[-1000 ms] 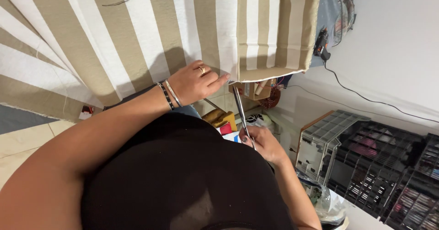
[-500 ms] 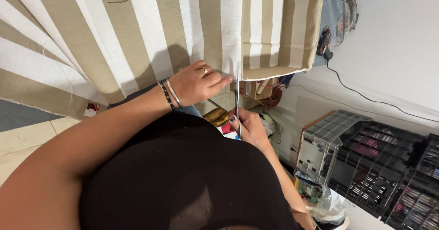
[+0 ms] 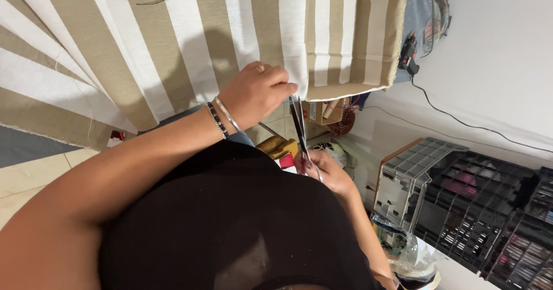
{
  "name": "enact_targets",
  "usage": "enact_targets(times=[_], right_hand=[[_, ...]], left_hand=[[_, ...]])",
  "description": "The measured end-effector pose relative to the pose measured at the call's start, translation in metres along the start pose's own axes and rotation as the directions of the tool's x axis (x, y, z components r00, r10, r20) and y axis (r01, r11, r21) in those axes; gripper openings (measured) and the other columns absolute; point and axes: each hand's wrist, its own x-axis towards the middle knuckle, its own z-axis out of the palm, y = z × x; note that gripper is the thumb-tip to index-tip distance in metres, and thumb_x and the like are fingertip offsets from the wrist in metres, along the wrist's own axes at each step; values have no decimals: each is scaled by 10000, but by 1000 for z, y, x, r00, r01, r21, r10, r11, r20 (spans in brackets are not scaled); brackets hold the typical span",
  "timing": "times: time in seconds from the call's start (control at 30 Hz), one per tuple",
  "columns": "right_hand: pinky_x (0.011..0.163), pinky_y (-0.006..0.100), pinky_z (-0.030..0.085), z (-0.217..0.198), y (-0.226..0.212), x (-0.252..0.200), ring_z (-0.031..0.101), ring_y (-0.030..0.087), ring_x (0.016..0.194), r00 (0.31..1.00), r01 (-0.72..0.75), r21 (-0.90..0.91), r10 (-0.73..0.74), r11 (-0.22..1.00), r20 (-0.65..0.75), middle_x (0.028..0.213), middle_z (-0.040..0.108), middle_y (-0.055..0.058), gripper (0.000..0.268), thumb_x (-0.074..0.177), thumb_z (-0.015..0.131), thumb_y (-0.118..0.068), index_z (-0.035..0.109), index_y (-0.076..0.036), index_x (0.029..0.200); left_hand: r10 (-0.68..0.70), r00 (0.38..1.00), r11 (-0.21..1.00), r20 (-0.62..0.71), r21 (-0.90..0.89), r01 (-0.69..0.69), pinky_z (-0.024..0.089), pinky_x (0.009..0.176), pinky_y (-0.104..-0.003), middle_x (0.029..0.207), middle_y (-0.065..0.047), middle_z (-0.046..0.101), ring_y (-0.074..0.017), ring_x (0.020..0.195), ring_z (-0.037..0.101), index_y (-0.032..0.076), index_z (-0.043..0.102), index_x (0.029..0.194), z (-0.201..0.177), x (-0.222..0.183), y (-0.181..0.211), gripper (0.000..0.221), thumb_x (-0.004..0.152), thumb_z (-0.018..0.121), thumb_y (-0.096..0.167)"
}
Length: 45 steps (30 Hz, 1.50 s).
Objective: Lining a cardboard box with striped fabric by measuring, cutting, and fitting the material.
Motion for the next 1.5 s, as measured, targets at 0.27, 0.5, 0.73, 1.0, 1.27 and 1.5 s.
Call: enact_targets(times=[0.27,0.5,0.73,1.0,1.27,1.5], right_hand=[[502,289,401,-15,26,-30,499,123,584,995,-83,146,75,986,60,611,578,29,712,879,543,-785,586,-95,709],[532,301,430,-9,25,-28,568,144,613,996,-88,46,88,995,4,656,643,48,685,898,573,-712,698,-46,801],[552,323,470,6,-6,-2,588,168,581,989,-115,-64,108,991,-104,625,664,75,506,986,580,-526,732,-62,855],[612,377,520,11,11,18,662,301,615,956,-191,-353,91,916,-280,611,696,62,405,996,596,-510,734,-150,872],[661,421,529,16,14,29,655,339,659,938,-199,-357,71,913,-340,622,693,93,404,1010,601,-486,710,-124,865],[675,435,530,17,16,31,651,347,681,931,-213,-354,79,911,-356,639,691,108,430,1008,600,-518,703,-119,882]], left_hand=[[-92,979,975,185,-182,126,435,801,-354,950,29,483,-228,813,554,116,606,841,-3,26,3,143,970,662,87],[-14,957,999,290,49,0,498,770,-428,896,19,534,-263,780,646,134,642,803,-8,11,11,154,892,746,62],[129,984,956,126,247,-157,486,695,-395,870,-11,468,-257,723,603,123,629,927,10,-24,7,14,927,641,117],[147,988,961,42,231,-153,495,685,-391,848,-26,464,-254,691,585,107,671,1066,6,-28,5,130,940,646,94],[151,988,964,21,219,-152,491,670,-373,833,-29,467,-233,671,573,118,687,1146,0,-25,5,206,945,645,100],[145,989,966,23,215,-147,490,679,-367,830,-21,458,-224,672,565,137,693,1173,6,-30,2,246,937,633,99]])
